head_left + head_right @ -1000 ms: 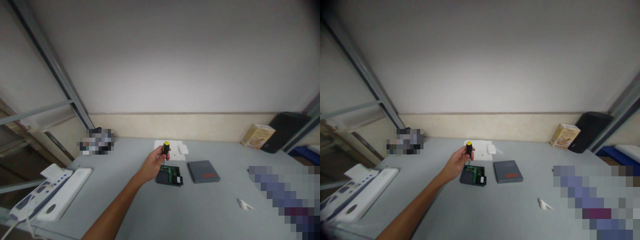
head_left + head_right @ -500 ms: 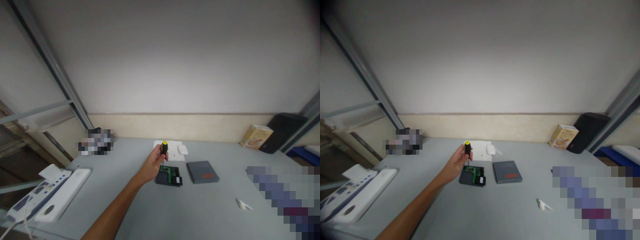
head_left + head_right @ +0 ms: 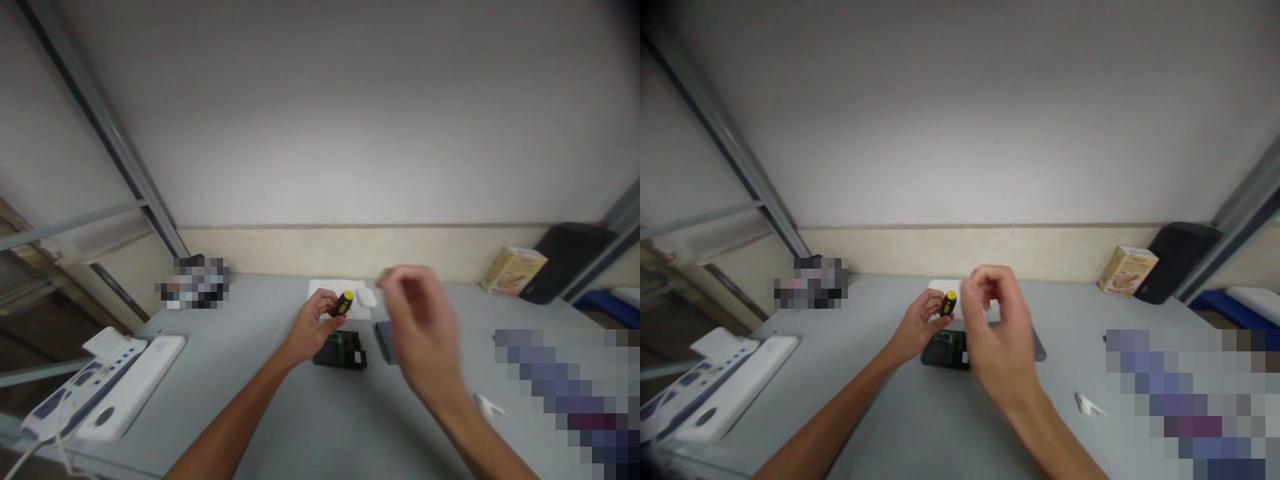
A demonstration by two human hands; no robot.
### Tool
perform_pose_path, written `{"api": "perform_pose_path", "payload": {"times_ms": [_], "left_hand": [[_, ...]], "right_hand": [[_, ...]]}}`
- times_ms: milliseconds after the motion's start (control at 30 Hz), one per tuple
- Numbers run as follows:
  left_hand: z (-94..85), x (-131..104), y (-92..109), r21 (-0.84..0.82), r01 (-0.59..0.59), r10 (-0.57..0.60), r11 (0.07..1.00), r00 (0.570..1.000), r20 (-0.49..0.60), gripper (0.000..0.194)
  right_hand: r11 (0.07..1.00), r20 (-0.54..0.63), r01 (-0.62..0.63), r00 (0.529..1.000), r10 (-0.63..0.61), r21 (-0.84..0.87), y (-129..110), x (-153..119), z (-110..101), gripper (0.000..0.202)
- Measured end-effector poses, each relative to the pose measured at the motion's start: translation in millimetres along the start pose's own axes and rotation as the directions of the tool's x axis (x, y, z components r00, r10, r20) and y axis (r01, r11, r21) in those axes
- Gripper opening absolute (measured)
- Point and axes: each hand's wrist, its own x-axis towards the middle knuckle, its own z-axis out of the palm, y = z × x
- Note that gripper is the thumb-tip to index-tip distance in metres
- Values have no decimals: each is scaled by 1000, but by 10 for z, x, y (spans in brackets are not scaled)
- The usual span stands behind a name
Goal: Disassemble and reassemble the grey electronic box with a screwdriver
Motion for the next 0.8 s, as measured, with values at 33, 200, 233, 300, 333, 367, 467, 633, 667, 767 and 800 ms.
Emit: {"api": "perform_pose_path", "payload": {"times_ms": [33, 200, 233, 300, 333, 367, 467, 633, 667, 767, 800], "left_hand": [[11, 6, -5, 16, -14, 14, 1000, 1000, -19, 39], [-16, 40, -5, 110, -27, 37, 994, 995, -88, 32], [-47, 45, 4, 130, -28, 40, 991, 996, -85, 34], [-125, 51, 30, 150, -43, 50, 988, 998, -42, 37], [-165, 53, 43, 150, -51, 54, 987, 998, -13, 37], [-199, 55, 54, 147, -55, 53, 988, 999, 13, 36], [-237, 58, 74, 216, -37, 36, 976, 999, 9, 28], [-149, 47, 94, 357, 24, 14, 934, 994, -104, 26], [-142, 42, 99, 366, 23, 9, 930, 996, -85, 27], [-167, 29, 89, 383, 7, -15, 924, 1000, 16, 28], [-183, 28, 72, 381, 3, -20, 925, 999, 43, 29]], "right_hand": [[1000, -10, -21, 1000, 21, -9, 5, 5, 77, 31], [977, 56, -192, 981, 187, 97, 200, 85, 461, 24], [965, 84, -206, 977, 195, 163, 246, 103, 501, 24], [939, 157, -209, 973, 170, 272, 316, 135, 529, 25], [935, 194, -199, 970, 145, 293, 339, 147, 522, 24], [939, 226, -184, 967, 119, 289, 353, 157, 508, 21], [971, 280, -123, 958, 62, 205, 361, 158, 460, 20], [995, 143, -11, 990, -3, 96, 378, 100, 451, 17], [996, 135, -25, 991, 13, 89, 392, 90, 449, 15], [983, 148, -105, 986, 83, 151, 449, 70, 428, 32], [974, 158, -127, 983, 97, 187, 468, 67, 418, 34]]}}
